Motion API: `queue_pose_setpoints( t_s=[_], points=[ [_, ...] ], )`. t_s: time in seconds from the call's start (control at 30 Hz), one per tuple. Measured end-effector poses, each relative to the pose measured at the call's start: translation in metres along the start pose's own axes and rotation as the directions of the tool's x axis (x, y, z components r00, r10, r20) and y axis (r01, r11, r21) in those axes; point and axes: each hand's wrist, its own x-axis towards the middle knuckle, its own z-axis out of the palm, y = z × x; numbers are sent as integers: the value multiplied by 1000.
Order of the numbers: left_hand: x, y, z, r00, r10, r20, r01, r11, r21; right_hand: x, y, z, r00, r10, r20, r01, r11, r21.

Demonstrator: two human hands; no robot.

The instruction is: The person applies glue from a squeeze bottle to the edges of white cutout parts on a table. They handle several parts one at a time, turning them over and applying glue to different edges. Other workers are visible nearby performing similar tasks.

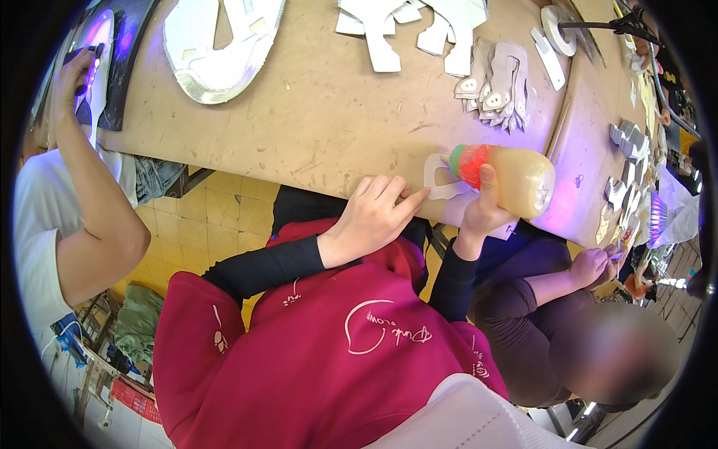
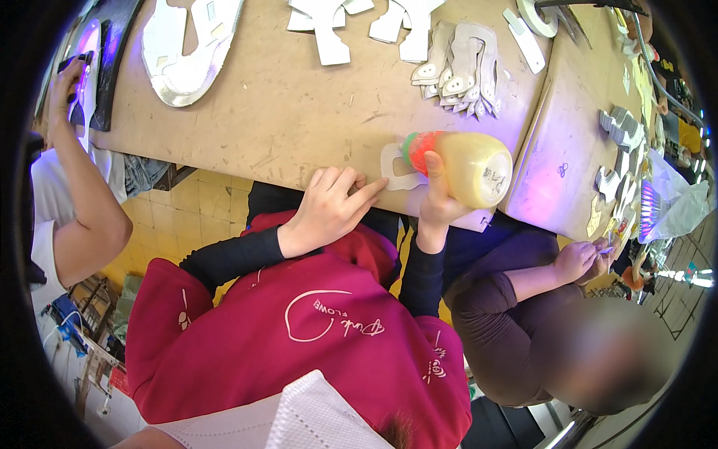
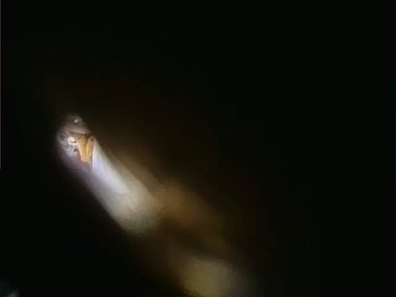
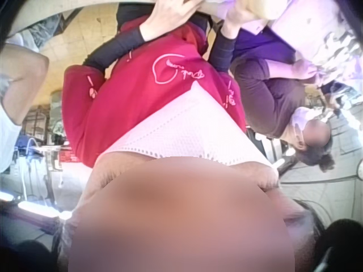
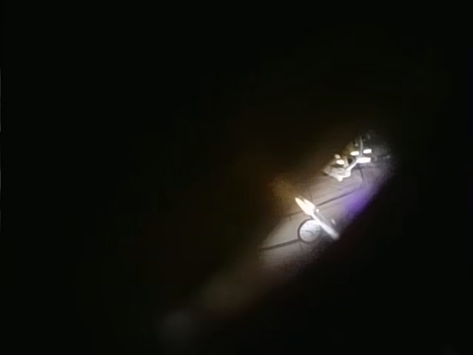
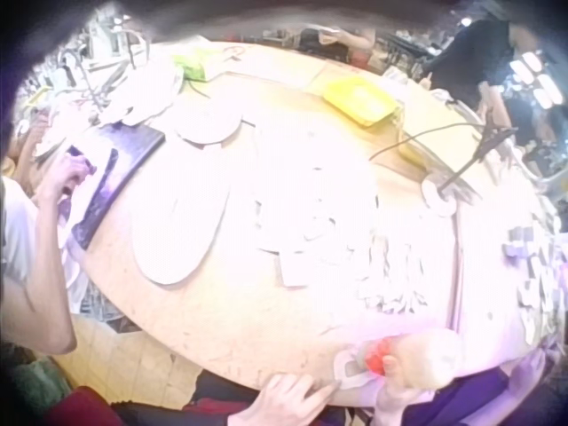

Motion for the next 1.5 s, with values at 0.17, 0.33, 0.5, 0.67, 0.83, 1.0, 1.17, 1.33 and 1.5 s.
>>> queue_pose_setpoints(
  t_s=[0.17,0.33,0.5,0.67,0.83,1.0,1.17,1.33,1.5],
  points=[
    [0,0,0,1000,-5,-3,5,1000,6,-3,-6,6,997,-46,59,49,997,-52],
    [0,0,-1,1000,-3,3,3,1000,7,-5,-10,8,984,-57,167,63,997,-35],
    [0,0,-2,1000,-11,3,11,1000,-16,-4,-12,3,977,-64,204,76,996,-52],
    [-1,0,-4,1000,-10,13,11,1000,-25,-3,-10,-1,994,59,88,-67,993,99],
    [-1,-1,-1,1000,-10,-17,9,999,-34,-4,-4,4,996,-17,90,15,1000,22],
    [-2,-1,-2,1000,-17,-15,16,998,-66,-9,-9,5,988,-51,146,54,998,-20],
    [3,-10,-11,994,-97,-49,82,965,-250,-11,-14,1,976,-78,205,92,994,-59],
    [14,-19,-20,979,-194,-65,172,953,-250,-14,-15,-3,972,-76,221,89,995,-47],
    [29,-24,-20,995,-70,-74,61,991,-123,-17,-14,-5,972,-109,207,121,992,-47]
  ],
)
